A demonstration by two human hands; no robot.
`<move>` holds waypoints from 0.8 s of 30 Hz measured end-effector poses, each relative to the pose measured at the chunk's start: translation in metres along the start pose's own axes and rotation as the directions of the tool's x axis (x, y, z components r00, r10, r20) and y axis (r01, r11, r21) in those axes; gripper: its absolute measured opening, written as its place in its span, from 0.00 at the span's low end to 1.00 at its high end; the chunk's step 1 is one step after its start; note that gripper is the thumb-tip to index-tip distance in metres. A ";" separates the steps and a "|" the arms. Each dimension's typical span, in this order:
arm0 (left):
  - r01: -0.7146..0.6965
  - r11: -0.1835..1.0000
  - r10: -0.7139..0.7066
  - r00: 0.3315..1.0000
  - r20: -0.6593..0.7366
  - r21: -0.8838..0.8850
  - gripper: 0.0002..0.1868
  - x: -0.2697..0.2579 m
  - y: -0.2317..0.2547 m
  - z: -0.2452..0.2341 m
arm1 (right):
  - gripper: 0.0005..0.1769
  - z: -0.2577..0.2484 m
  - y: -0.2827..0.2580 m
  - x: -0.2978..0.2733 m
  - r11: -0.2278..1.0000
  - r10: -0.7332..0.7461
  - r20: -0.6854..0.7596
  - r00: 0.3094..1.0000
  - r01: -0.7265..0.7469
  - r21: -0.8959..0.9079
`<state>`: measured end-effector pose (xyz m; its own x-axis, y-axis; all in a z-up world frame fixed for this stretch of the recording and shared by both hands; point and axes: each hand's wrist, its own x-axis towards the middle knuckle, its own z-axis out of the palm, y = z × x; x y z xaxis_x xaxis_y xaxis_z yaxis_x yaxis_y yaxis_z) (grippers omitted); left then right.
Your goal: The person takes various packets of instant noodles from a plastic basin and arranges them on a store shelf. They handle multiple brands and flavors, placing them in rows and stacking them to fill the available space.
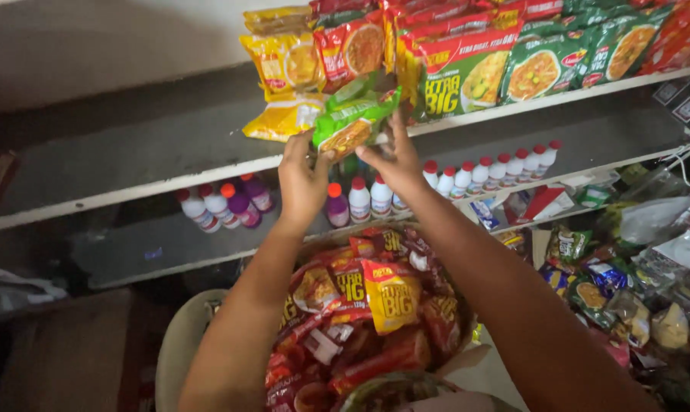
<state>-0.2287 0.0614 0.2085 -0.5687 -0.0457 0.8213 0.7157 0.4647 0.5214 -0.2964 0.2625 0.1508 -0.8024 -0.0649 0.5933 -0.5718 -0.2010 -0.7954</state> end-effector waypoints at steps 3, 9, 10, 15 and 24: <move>-0.033 0.999 0.033 0.999 0.016 0.020 0.21 -0.006 0.002 -0.007 | 0.58 0.006 -0.006 -0.002 0.999 0.019 0.014 1.000 -0.019 -0.025; -0.033 0.999 0.032 0.998 0.060 0.017 0.21 -0.014 0.004 -0.022 | 0.53 -0.012 -0.004 -0.001 0.973 0.196 0.044 0.980 -0.200 0.115; -0.027 0.999 0.026 0.998 0.059 0.020 0.21 -0.013 0.009 -0.026 | 0.53 -0.013 -0.011 -0.001 0.972 0.201 0.048 0.978 -0.205 0.116; -0.187 0.981 0.177 0.969 0.170 0.042 0.23 -0.012 0.006 -0.030 | 0.71 -0.010 -0.053 0.000 0.966 0.212 0.139 0.967 -0.229 0.120; 0.179 0.963 -0.104 0.936 0.337 -0.199 0.20 -0.053 0.032 -0.048 | 0.64 -0.007 -0.075 -0.057 0.981 0.170 0.160 0.972 -0.183 0.070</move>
